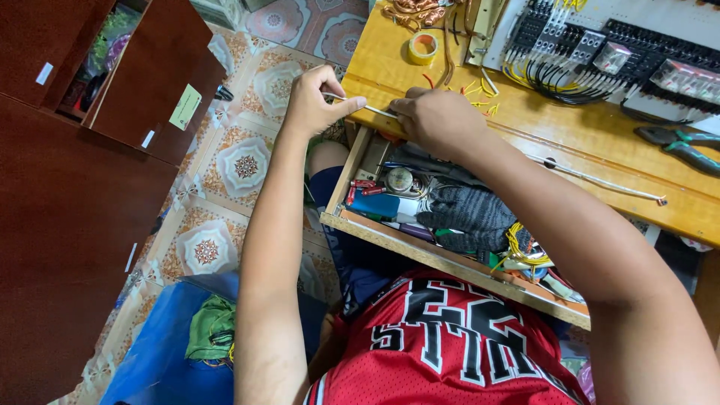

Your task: Stripping and organizing electrical wires on a workbench

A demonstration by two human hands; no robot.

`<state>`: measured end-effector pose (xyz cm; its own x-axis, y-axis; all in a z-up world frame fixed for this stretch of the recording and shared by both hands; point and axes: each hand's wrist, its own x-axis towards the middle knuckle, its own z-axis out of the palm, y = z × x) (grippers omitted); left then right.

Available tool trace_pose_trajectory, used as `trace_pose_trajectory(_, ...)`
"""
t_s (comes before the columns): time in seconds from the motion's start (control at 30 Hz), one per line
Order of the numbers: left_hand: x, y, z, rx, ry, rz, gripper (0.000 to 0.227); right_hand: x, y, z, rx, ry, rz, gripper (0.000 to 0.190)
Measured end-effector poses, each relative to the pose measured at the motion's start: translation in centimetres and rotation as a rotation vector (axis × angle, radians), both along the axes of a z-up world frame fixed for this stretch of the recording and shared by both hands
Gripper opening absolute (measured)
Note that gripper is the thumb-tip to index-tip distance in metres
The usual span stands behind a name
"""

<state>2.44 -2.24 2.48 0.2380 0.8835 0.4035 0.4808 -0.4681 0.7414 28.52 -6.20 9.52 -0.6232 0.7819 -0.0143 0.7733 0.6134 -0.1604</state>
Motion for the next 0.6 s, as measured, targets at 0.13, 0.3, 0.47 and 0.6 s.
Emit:
trace_pose_trajectory(0.13, 0.0, -0.3, 1.0, -0.041, 0.059, 0.002, 0.041, 0.0, -0.1, 0.3, -0.002, -0.018, 0.0, 0.034)
trace_pose_trajectory(0.3, 0.1, -0.5, 1.3, -0.054, 0.08, 0.005, 0.041, -0.8, -0.4, 1.3, -0.069, -0.142, -0.051, 0.033)
trace_pose_trajectory(0.47, 0.1, -0.3, 1.0, -0.025, 0.075, -0.007, 0.041, -1.2, -0.8, 1.6, -0.085, -0.177, -0.078, 0.03)
trace_pose_trajectory(0.6, 0.3, 0.0, 0.9, -0.004, 0.057, -0.031, 0.04, -1.1, -1.0, 1.5, -0.041, -0.205, -0.056, 0.033)
